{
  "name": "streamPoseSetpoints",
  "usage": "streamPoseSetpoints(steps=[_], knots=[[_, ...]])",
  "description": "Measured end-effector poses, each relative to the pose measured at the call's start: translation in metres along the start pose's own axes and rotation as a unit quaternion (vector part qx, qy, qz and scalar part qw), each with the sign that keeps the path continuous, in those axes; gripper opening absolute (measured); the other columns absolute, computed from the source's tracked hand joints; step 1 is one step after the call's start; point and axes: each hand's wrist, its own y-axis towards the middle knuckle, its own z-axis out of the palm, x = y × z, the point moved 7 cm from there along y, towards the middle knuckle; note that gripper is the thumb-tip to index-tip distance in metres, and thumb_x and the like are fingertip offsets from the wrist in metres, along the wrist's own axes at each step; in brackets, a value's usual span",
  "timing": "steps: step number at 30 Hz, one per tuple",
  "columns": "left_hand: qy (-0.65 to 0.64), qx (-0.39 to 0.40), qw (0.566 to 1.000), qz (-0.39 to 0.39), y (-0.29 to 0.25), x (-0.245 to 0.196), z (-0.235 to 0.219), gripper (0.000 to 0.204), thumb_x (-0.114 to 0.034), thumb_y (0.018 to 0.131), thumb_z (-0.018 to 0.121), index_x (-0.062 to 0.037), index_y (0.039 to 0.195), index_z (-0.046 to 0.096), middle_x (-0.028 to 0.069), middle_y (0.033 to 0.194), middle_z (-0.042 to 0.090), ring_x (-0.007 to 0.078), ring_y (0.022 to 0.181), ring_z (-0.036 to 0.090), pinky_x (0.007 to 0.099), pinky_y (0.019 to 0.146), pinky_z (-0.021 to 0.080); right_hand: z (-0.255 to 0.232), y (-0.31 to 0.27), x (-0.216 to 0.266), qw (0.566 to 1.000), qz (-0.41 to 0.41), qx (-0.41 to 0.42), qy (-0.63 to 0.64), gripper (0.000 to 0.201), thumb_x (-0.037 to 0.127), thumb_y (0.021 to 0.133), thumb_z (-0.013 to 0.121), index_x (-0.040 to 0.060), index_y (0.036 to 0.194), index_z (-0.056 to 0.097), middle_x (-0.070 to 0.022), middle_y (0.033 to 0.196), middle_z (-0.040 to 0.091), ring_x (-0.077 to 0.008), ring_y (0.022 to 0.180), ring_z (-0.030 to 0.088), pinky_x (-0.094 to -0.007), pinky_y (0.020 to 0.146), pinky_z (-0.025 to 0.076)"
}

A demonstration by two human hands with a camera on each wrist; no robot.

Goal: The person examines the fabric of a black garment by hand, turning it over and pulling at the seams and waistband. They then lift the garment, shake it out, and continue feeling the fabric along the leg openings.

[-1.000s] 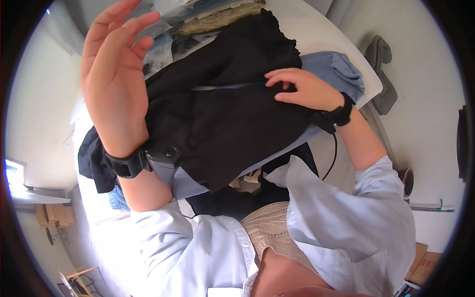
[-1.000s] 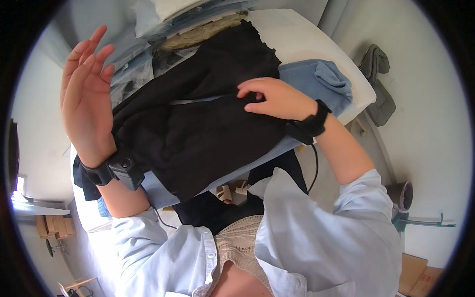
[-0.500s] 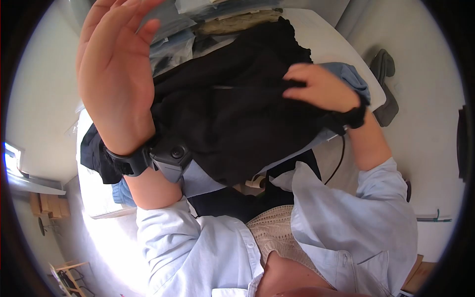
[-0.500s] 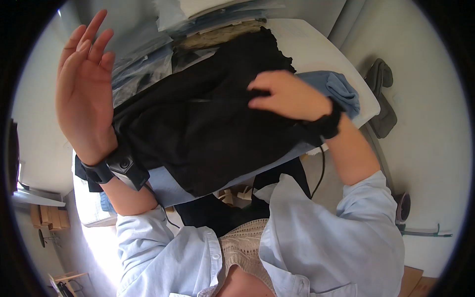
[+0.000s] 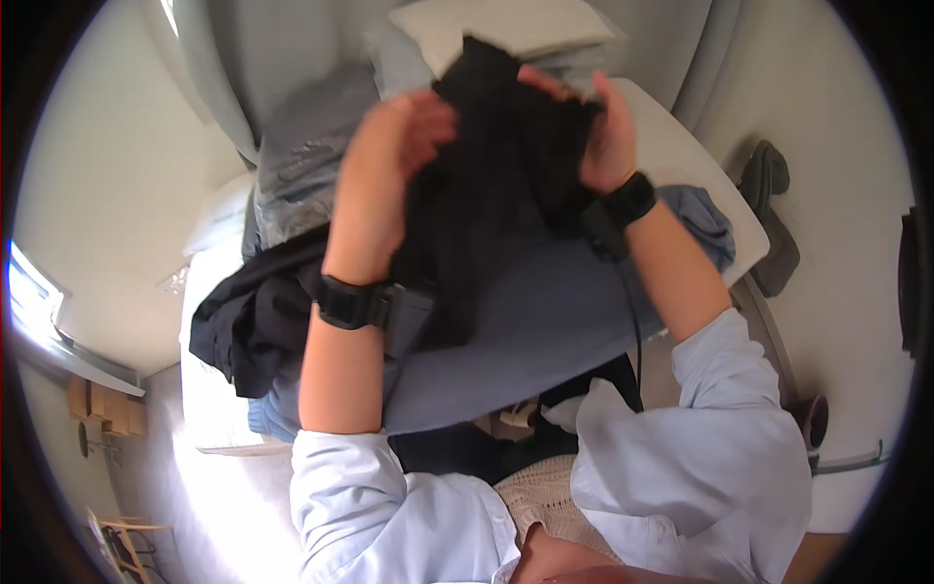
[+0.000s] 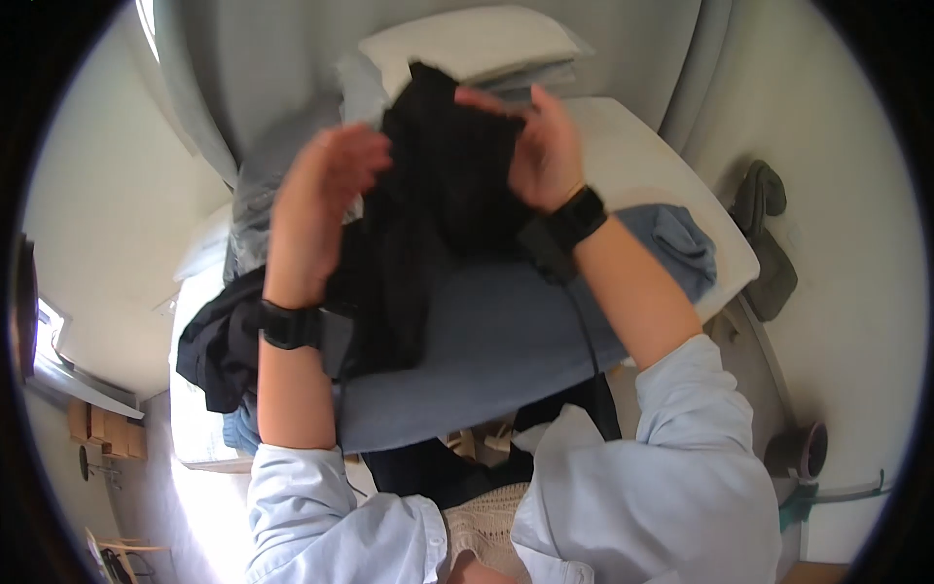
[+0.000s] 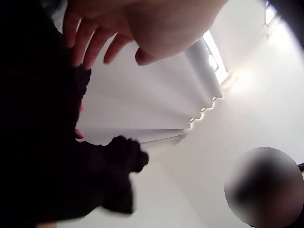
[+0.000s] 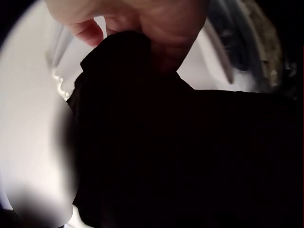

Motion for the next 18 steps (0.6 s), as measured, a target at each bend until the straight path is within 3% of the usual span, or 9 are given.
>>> streamPoseSetpoints(steps=[2,4,5,8,11,13,14,16,18], knots=[[-0.020,0.061,0.991,-0.113,-0.002,0.027,0.011,0.042,-0.037,0.095,0.041,-0.0019,0.113,0.055,0.0099,0.103,0.063,0.0168,0.089,0.060,0.0256,0.079,0.044,-0.058,0.018,-0.052,0.991,0.072,0.105,0.032,0.033,0.029,0.093,0.044,0.0025,0.080,0.061,-0.0122,0.121,0.056,-0.0183,0.112,0.048,-0.0301,0.094,0.038],[0.049,0.092,0.973,-0.207,-0.005,0.055,0.017,0.041,-0.036,0.095,0.041,-0.0021,0.111,0.056,0.0097,0.100,0.064,0.0167,0.086,0.061,0.0247,0.079,0.044,-0.084,0.009,-0.089,0.983,0.071,0.059,-0.158,0.024,0.022,0.091,0.050,0.0002,0.094,0.059,-0.0126,0.122,0.055,-0.0178,0.112,0.048,-0.0296,0.098,0.034],[0.086,0.089,0.969,-0.215,-0.007,0.056,0.018,0.036,-0.033,0.094,0.044,-0.0041,0.113,0.054,0.0087,0.102,0.062,0.0164,0.089,0.060,0.0256,0.080,0.044,-0.077,0.003,-0.090,0.984,0.068,0.065,-0.154,0.024,0.022,0.091,0.050,0.0002,0.094,0.059,-0.0126,0.122,0.055,-0.0178,0.112,0.048,-0.0296,0.098,0.034],[0.124,0.075,0.968,-0.204,-0.005,0.075,0.017,0.031,-0.027,0.093,0.048,-0.0061,0.115,0.053,0.0076,0.107,0.060,0.0157,0.094,0.058,0.0267,0.080,0.043,-0.068,-0.011,-0.092,0.983,0.115,-0.008,-0.143,0.023,0.012,0.087,0.055,-0.0013,0.105,0.053,-0.0112,0.122,0.053,-0.0174,0.111,0.047,-0.0283,0.100,0.031],[0.121,0.048,0.973,-0.193,-0.005,0.085,0.017,0.035,-0.021,0.091,0.052,-0.0065,0.122,0.048,0.0091,0.121,0.051,0.0161,0.099,0.056,0.0284,0.081,0.043,-0.089,-0.010,-0.089,0.983,0.076,-0.115,-0.124,0.030,0.006,0.083,0.058,-0.0006,0.112,0.050,-0.0087,0.120,0.053,-0.0175,0.110,0.048,-0.0287,0.098,0.034],[0.125,0.022,0.977,-0.172,-0.008,0.087,0.018,0.038,-0.019,0.090,0.052,-0.0063,0.126,0.045,0.0101,0.126,0.048,0.0166,0.099,0.056,0.0287,0.082,0.044,-0.104,-0.017,-0.109,0.974,0.158,-0.164,0.008,0.030,0.007,0.083,0.059,0.0007,0.112,0.052,-0.0072,0.113,0.056,-0.0170,0.105,0.053,-0.0286,0.094,0.040],[0.083,0.010,0.985,-0.154,-0.009,0.083,0.022,0.041,-0.018,0.090,0.052,-0.0066,0.129,0.042,0.0106,0.129,0.045,0.0168,0.100,0.055,0.0288,0.082,0.043,-0.107,-0.017,-0.109,0.972,0.161,-0.168,0.018,0.030,0.007,0.083,0.059,0.0007,0.112,0.052,-0.0072,0.113,0.056,-0.0170,0.105,0.053,-0.0286,0.094,0.040],[0.050,-0.001,0.988,-0.143,-0.011,0.082,0.024,0.045,-0.017,0.090,0.052,-0.0070,0.132,0.039,0.0111,0.133,0.041,0.0170,0.102,0.055,0.0289,0.082,0.043,-0.093,-0.021,-0.113,0.946,0.288,-0.111,0.102,0.034,0.007,0.082,0.061,-0.0003,0.114,0.052,-0.0059,0.108,0.058,-0.0163,0.099,0.057,-0.0286,0.089,0.044],[0.016,-0.004,0.990,-0.137,-0.010,0.080,0.024,0.046,-0.016,0.090,0.052,-0.0071,0.133,0.038,0.0117,0.135,0.040,0.0169,0.104,0.054,0.0283,0.083,0.043,-0.080,-0.022,-0.106,0.955,0.263,-0.097,0.102,0.035,0.007,0.082,0.062,-0.0009,0.114,0.052,-0.0058,0.108,0.059,-0.0154,0.097,0.058,-0.0279,0.088,0.045]])
